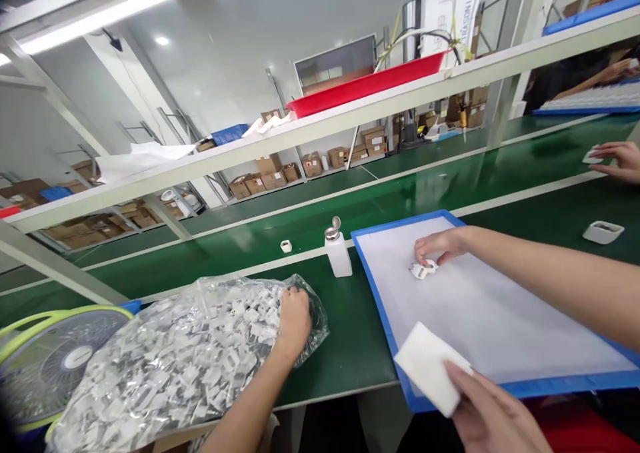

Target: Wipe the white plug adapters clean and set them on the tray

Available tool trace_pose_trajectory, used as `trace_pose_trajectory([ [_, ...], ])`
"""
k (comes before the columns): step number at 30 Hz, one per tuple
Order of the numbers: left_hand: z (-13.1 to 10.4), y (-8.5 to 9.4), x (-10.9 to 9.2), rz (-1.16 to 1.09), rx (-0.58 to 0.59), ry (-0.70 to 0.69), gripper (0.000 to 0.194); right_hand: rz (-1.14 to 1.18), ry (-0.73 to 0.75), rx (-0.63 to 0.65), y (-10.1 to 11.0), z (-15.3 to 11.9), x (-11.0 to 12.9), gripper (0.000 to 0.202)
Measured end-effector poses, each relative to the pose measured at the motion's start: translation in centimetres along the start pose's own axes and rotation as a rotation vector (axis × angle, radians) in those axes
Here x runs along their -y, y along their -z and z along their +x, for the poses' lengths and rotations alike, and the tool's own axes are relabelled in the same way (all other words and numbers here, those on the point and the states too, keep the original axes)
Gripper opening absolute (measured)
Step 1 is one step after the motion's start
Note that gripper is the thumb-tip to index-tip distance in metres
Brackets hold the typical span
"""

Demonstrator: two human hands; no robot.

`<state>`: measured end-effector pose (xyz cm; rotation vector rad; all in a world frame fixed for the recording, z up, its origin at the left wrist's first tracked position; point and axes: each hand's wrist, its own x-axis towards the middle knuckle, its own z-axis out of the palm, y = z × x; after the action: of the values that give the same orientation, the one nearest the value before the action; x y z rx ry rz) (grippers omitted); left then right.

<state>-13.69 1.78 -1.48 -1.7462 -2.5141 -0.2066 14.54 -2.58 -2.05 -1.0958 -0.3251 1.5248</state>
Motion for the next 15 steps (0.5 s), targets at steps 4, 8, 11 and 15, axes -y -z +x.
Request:
trace_pose_trajectory([
  [4, 0.0, -0.2, 1.9, 0.120, 0.006, -0.049, 0.016, 0.065, -0.192, 0.053, -2.3, -1.7, -0.8, 0.057],
  [8, -0.5, 0.1, 1.8, 0.094, -0.021, -0.212, 0.021, 0.078, -0.212, 0.111, -3.8, -2.4, -1.8, 0.048],
  [11, -1.7, -0.2, 0.9, 0.000, 0.002, -0.484, 0.039, 0.055, -0.218, 0.141, -3.4, -2.7, -2.7, 0.045],
  [15, -3.9, -1.4, 0.3, -0.125, 0.097, -0.833, 0.042, -0.064, -0.132, 0.165, -2.9, -3.1, -3.5, 0.042],
])
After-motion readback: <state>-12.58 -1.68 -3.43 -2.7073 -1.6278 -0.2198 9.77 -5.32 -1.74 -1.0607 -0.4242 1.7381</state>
